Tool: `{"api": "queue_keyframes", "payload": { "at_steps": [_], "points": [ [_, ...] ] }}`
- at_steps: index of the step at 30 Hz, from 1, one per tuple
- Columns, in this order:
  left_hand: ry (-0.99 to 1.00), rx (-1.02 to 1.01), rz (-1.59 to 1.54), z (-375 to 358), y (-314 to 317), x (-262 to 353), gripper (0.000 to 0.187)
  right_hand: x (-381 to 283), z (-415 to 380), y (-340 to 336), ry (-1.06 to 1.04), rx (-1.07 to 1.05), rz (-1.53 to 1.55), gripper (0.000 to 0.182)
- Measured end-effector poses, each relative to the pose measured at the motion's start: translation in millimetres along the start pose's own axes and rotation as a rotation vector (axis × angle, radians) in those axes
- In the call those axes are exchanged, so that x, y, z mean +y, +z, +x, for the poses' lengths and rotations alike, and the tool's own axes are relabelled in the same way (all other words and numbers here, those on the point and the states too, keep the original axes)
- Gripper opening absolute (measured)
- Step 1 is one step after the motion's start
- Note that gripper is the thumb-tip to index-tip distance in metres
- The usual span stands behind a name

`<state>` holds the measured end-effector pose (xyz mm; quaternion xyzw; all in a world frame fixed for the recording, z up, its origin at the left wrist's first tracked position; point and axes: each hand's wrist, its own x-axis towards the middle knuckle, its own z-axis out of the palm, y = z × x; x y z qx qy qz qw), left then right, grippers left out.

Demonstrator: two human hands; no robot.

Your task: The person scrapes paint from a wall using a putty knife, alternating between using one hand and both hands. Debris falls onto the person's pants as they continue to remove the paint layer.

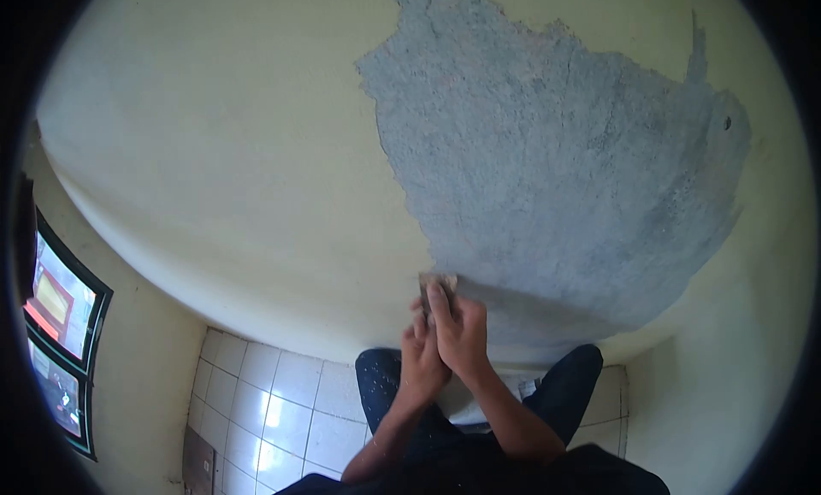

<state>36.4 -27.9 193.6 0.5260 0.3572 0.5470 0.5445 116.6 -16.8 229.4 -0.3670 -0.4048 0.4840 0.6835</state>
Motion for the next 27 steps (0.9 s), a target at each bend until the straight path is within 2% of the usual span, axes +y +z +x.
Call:
{"api": "queue_keyframes", "payload": {
  "at_steps": [1,3,7,10,13,16,17,20,23,26,27],
  "points": [
    [0.000,0.011,-0.013,-3.8,-0.8,-18.2,0.032,12.7,-4.3,-8.1,0.004,0.007,-0.017,0.039],
    [0.007,0.028,-0.108,0.6,5.1,-17.9,0.032,7.2,0.0,-6.0,0.002,0.007,0.002,0.039],
    [-0.071,-0.068,-0.051,2.0,-4.2,-3.4,0.031,-7.5,4.1,-1.3,-0.001,-0.058,0.055,0.041],
    [-0.002,-0.032,-0.010,-3.4,7.9,2.1,0.030,-1.7,-3.7,-5.9,0.035,0.039,0.049,0.042],
    [0.089,0.006,-0.014,5.5,11.6,-18.3,0.031,-2.9,0.2,-10.7,-0.011,0.008,-0.011,0.041],
    [-0.048,-0.057,-0.067,10.9,11.0,20.9,0.032,-29.9,10.2,5.1,-0.067,-0.011,-0.008,0.040],
    [-0.168,-0.109,-0.091,8.2,5.3,24.9,0.033,-34.1,9.1,3.5,-0.042,-0.038,-0.004,0.040],
    [0.040,-0.048,0.030,-0.8,16.5,9.5,0.033,-13.7,-1.3,-12.2,0.062,-0.018,0.008,0.039],
    [0.074,0.014,-0.038,1.4,18.0,-15.6,0.035,-10.1,0.5,-10.1,0.035,0.013,0.038,0.041],
    [-0.042,-0.055,-0.004,-1.6,16.9,24.8,0.035,-26.3,3.4,-5.9,0.049,-0.031,0.076,0.040],
    [-0.147,-0.024,-0.150,-3.8,17.5,17.1,0.035,-20.5,3.6,-9.1,0.054,-0.030,0.083,0.039]
  ]
}}
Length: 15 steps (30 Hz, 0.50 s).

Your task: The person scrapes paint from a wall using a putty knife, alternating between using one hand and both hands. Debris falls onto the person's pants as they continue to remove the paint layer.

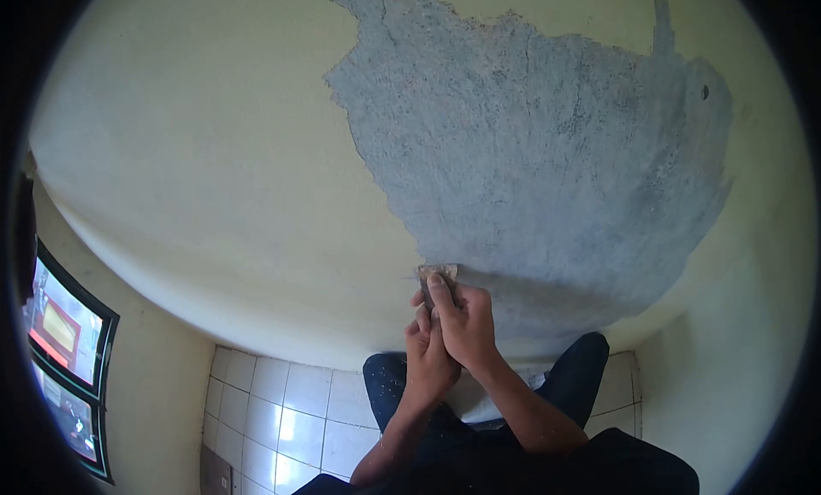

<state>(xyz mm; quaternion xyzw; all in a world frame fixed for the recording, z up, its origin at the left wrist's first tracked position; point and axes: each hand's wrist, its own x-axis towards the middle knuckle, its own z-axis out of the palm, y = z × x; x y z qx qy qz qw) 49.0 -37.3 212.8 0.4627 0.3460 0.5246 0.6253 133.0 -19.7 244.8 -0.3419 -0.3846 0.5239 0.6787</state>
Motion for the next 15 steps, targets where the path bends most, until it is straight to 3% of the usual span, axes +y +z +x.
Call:
{"api": "queue_keyframes", "payload": {
  "at_steps": [3,8,11,14,15],
  "points": [
    [0.155,-0.011,0.150,-1.6,1.4,-10.8,0.034,3.7,-6.6,-2.1,0.005,0.052,0.002,0.038],
    [0.079,-0.039,0.051,6.6,-0.6,-5.9,0.032,-8.2,2.3,-1.6,-0.003,-0.042,-0.058,0.037],
    [0.121,-0.043,0.107,-0.1,2.1,-6.3,0.034,-1.5,-2.9,-0.9,0.016,0.018,-0.004,0.040],
    [0.138,0.105,0.022,5.0,11.7,-11.5,0.035,-1.3,0.0,3.8,0.011,0.045,-0.048,0.041],
    [0.112,0.056,0.049,6.9,8.1,-10.6,0.033,-4.7,1.6,3.9,-0.001,0.018,-0.059,0.041]
  ]
}}
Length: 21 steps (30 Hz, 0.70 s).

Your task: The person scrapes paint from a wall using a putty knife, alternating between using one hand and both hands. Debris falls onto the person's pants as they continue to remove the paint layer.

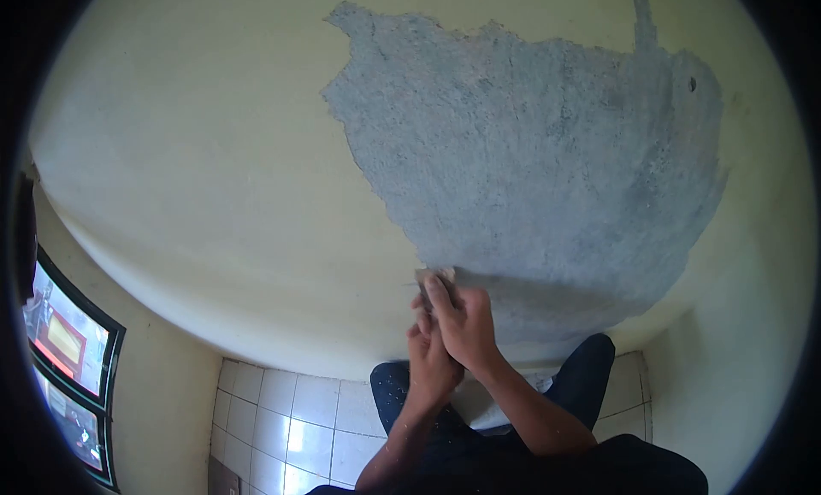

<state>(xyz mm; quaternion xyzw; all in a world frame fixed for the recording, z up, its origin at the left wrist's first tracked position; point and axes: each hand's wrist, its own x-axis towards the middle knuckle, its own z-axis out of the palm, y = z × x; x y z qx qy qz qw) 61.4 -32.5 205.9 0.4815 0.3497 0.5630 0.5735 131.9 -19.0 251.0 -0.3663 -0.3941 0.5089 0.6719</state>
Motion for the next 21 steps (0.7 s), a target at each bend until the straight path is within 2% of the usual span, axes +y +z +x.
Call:
{"api": "queue_keyframes", "payload": {
  "at_steps": [3,6,9,12,13,17,20,21],
  "points": [
    [-0.117,-0.107,0.000,0.7,-13.5,6.1,0.032,-5.2,1.7,-1.3,-0.005,-0.052,0.000,0.040],
    [-0.019,0.004,-0.081,-8.2,0.4,0.2,0.034,5.4,-3.6,-2.4,0.026,0.024,0.033,0.042],
    [0.019,-0.026,-0.026,-0.3,-5.5,-0.7,0.034,5.8,1.8,1.5,-0.033,0.020,-0.002,0.042],
    [-0.060,-0.112,0.090,0.0,-13.8,5.6,0.031,4.1,2.6,-1.9,-0.006,-0.011,-0.020,0.041],
    [0.024,-0.069,0.094,-1.7,-9.5,6.7,0.032,4.0,0.8,-3.3,0.007,-0.020,-0.011,0.040],
    [-0.015,-0.058,0.047,-3.0,-6.6,6.1,0.033,5.6,-1.2,-1.9,-0.009,0.005,-0.015,0.039],
    [-0.117,-0.055,-0.008,2.0,-12.1,9.8,0.034,0.1,4.7,1.7,-0.041,-0.005,-0.003,0.038],
    [-0.071,-0.078,-0.020,4.1,-15.1,1.4,0.035,-1.1,4.1,3.0,-0.042,-0.023,0.013,0.038]
  ]
}}
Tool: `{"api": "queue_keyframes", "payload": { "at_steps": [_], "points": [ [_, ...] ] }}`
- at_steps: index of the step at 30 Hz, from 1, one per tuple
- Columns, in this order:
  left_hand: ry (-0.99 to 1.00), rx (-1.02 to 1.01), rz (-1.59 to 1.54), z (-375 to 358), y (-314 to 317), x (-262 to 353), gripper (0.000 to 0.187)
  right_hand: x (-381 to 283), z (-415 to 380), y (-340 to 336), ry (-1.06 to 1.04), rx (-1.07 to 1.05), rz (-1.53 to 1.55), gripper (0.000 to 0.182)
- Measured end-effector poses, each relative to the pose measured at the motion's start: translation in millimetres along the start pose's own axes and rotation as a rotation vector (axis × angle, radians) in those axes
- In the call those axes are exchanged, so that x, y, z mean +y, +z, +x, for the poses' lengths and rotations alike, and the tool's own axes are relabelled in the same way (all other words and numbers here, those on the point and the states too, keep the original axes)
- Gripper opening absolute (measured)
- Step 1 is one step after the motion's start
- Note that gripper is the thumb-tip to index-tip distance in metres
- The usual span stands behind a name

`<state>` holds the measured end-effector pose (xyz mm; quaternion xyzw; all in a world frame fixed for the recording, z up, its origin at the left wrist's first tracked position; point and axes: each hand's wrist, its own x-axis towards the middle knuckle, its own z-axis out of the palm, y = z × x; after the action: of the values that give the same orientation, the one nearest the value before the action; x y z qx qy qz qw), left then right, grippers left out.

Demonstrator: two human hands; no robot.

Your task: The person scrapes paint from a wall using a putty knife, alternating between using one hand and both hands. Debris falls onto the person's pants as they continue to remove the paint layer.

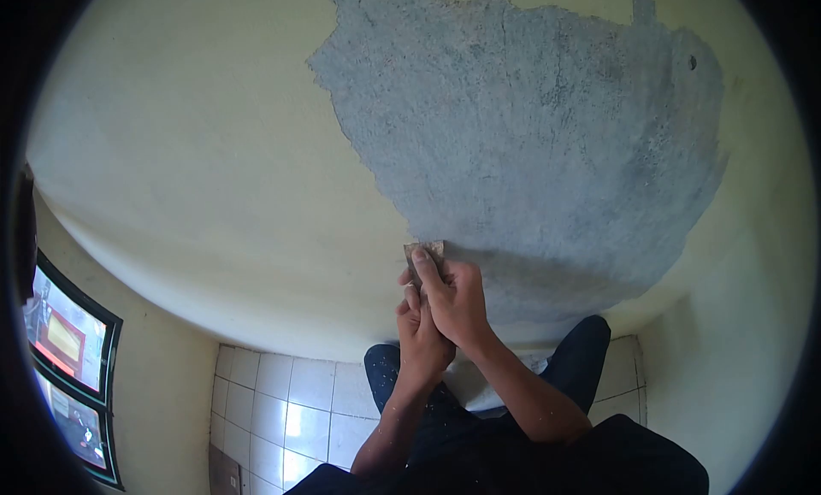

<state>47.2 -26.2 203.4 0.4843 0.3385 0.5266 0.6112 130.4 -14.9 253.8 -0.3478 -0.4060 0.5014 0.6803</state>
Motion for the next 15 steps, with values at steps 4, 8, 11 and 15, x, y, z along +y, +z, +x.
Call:
{"api": "queue_keyframes", "payload": {
  "at_steps": [4,8,11,15],
  "points": [
    [0.141,0.079,0.017,-3.4,15.0,-2.1,0.036,1.3,-4.6,-0.8,0.064,0.048,-0.009,0.039],
    [0.025,0.059,0.003,-0.2,6.8,4.0,0.035,-1.3,0.0,-1.5,0.032,-0.011,-0.046,0.037],
    [0.015,0.059,-0.066,-11.9,7.8,-1.3,0.032,7.0,-7.9,-0.6,0.060,0.000,-0.009,0.037],
    [0.063,0.039,-0.042,3.0,3.7,1.8,0.029,3.0,1.5,3.1,0.026,0.026,-0.046,0.042]
  ]
}}
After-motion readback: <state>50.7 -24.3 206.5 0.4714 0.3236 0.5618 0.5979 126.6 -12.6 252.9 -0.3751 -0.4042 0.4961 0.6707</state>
